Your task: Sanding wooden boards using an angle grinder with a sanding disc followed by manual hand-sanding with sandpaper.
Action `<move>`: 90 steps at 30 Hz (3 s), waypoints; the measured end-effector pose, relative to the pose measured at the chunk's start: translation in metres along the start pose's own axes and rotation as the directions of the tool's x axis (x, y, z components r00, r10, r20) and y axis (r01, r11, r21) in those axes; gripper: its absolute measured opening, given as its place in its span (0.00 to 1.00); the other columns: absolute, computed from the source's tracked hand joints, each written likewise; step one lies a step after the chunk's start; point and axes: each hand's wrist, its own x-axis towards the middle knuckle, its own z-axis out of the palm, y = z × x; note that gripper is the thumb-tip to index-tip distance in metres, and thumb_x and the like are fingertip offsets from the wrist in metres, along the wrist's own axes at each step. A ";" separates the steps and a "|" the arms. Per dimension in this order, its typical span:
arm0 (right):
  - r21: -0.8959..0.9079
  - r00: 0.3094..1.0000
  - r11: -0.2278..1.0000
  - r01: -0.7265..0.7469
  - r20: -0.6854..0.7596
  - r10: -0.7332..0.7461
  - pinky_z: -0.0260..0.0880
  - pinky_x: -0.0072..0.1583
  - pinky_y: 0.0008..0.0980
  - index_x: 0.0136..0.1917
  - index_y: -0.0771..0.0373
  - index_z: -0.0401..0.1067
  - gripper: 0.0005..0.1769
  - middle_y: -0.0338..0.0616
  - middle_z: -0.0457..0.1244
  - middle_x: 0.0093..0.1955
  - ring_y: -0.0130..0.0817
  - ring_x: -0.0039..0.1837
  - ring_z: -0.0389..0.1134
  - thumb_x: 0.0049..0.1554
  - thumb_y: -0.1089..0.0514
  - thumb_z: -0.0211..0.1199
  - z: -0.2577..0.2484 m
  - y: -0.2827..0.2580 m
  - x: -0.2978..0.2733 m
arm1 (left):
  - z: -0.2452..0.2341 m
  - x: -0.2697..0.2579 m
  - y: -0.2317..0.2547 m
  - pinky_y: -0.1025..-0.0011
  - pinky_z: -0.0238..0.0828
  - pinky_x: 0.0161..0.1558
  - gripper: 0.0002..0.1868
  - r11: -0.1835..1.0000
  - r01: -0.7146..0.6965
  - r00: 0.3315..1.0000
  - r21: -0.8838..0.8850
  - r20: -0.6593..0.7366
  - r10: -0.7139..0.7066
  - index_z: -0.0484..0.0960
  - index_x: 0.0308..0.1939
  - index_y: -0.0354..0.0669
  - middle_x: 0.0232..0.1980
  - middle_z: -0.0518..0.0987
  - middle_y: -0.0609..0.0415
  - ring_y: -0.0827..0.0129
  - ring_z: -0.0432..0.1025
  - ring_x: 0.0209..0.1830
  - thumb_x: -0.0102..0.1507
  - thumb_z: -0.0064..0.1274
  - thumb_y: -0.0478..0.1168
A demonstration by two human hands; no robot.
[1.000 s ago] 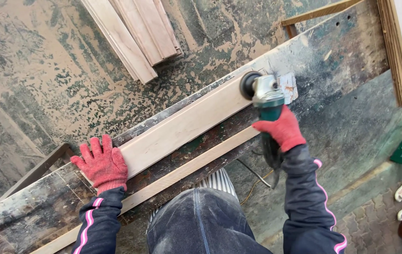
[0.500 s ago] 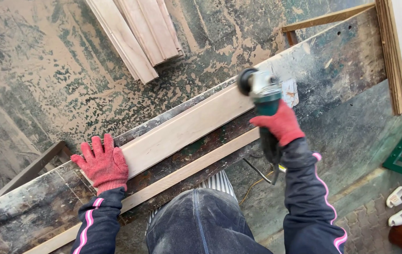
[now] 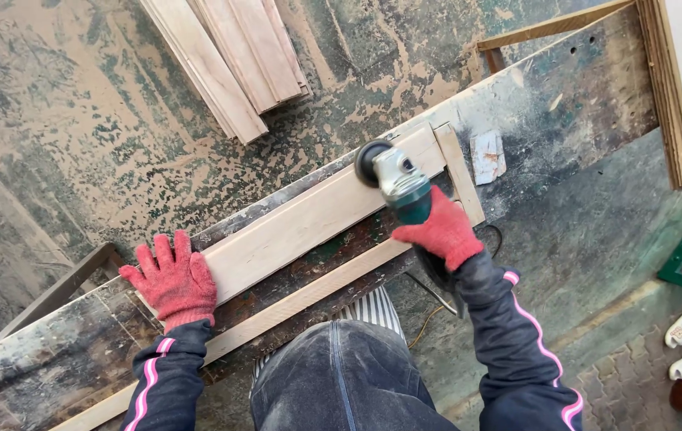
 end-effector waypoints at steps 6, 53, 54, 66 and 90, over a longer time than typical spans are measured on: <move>0.316 0.973 0.945 0.081 -0.232 -0.005 0.73 0.51 0.40 0.52 0.54 0.72 0.37 0.43 0.70 0.42 0.41 0.49 0.73 0.30 0.52 0.85 -0.045 0.044 0.048 | -0.005 0.001 0.004 0.37 0.32 0.79 0.31 0.999 0.024 0.999 0.048 0.043 -0.026 0.60 0.81 0.61 0.83 0.59 0.50 0.45 0.46 0.84 0.75 0.21 0.58; -0.272 0.965 0.939 0.211 0.208 -0.157 0.72 0.60 0.51 0.63 0.49 0.63 0.43 0.51 0.71 0.50 0.53 0.59 0.72 0.36 0.38 0.71 0.126 -0.047 -0.073 | -0.003 0.003 0.005 0.38 0.29 0.79 0.33 0.999 0.034 0.999 -0.015 -0.029 -0.034 0.62 0.82 0.54 0.81 0.64 0.46 0.45 0.48 0.84 0.75 0.24 0.57; -0.310 0.943 0.905 0.291 0.253 -0.216 0.73 0.59 0.50 0.62 0.49 0.62 0.41 0.49 0.71 0.48 0.51 0.57 0.73 0.37 0.38 0.69 0.138 -0.052 -0.078 | -0.006 0.004 0.007 0.38 0.29 0.79 0.33 0.999 0.044 0.999 -0.004 -0.022 -0.044 0.62 0.82 0.55 0.82 0.64 0.48 0.46 0.48 0.84 0.75 0.24 0.58; 0.054 0.997 0.996 0.066 -0.037 -0.064 0.68 0.63 0.54 0.64 0.57 0.65 0.49 0.61 0.69 0.53 0.61 0.63 0.69 0.33 0.42 0.81 0.026 0.015 -0.020 | -0.011 0.002 0.007 0.37 0.29 0.79 0.33 0.999 0.015 0.999 -0.031 -0.031 -0.016 0.63 0.82 0.57 0.81 0.65 0.49 0.45 0.47 0.84 0.75 0.24 0.57; -0.158 0.985 0.977 0.146 0.119 -0.128 0.71 0.63 0.49 0.64 0.43 0.63 0.51 0.52 0.70 0.54 0.52 0.62 0.71 0.30 0.30 0.76 0.103 0.011 -0.045 | -0.006 0.008 0.003 0.38 0.31 0.78 0.32 1.000 0.012 1.000 0.015 -0.006 -0.012 0.59 0.82 0.60 0.81 0.63 0.53 0.47 0.47 0.84 0.76 0.19 0.59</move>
